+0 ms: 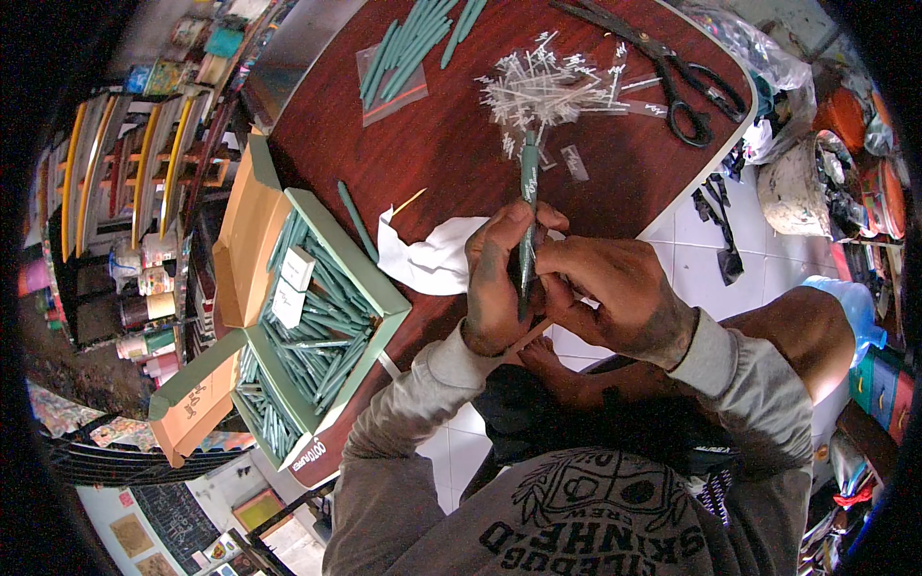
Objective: The person picks up green plastic sticks from a box and attaches white tinsel-like heads to the ends by hand, placing the completed items on the table.
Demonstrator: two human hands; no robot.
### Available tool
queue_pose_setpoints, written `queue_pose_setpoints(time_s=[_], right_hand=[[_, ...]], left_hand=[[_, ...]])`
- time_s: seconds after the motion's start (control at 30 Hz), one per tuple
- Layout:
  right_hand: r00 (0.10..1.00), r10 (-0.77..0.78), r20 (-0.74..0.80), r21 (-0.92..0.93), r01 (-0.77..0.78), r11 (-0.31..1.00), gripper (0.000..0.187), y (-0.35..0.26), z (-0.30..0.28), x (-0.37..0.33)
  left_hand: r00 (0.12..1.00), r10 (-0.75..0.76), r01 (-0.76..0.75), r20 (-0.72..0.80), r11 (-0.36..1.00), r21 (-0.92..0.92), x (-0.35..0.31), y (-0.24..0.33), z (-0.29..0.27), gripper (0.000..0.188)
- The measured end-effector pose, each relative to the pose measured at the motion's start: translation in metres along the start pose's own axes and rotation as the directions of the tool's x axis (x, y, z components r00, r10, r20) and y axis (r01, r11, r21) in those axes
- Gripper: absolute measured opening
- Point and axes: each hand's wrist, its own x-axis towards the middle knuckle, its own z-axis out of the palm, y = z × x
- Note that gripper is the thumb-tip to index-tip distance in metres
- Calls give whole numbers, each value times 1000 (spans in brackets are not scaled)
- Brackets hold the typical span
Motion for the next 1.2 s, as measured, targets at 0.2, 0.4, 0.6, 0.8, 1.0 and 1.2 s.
queue_pose_setpoints(time_s=[0.2,0.4,0.6,0.8,1.0,1.2], right_hand=[[994,72,86,80,-79,994,33,-9,0,2],[986,70,148,114,-88,990,34,-6,4,-5],[980,110,166,62,-121,991,32,-15,8,-5],[965,95,245,99,-122,988,28,-17,14,-15],[897,126,424,-28,-126,992,33,-22,24,-31],[951,79,298,190,-141,972,18,-29,25,-28]], left_hand=[[997,79,-80,23,994,75,-2,5,1,38],[999,39,-38,-13,999,15,2,6,3,37],[998,52,-52,-26,999,16,4,7,-1,36],[1000,-15,15,7,997,-78,2,13,0,35],[990,36,-5,139,977,-212,11,8,-10,36],[991,44,-19,124,981,-194,11,6,-10,36]])
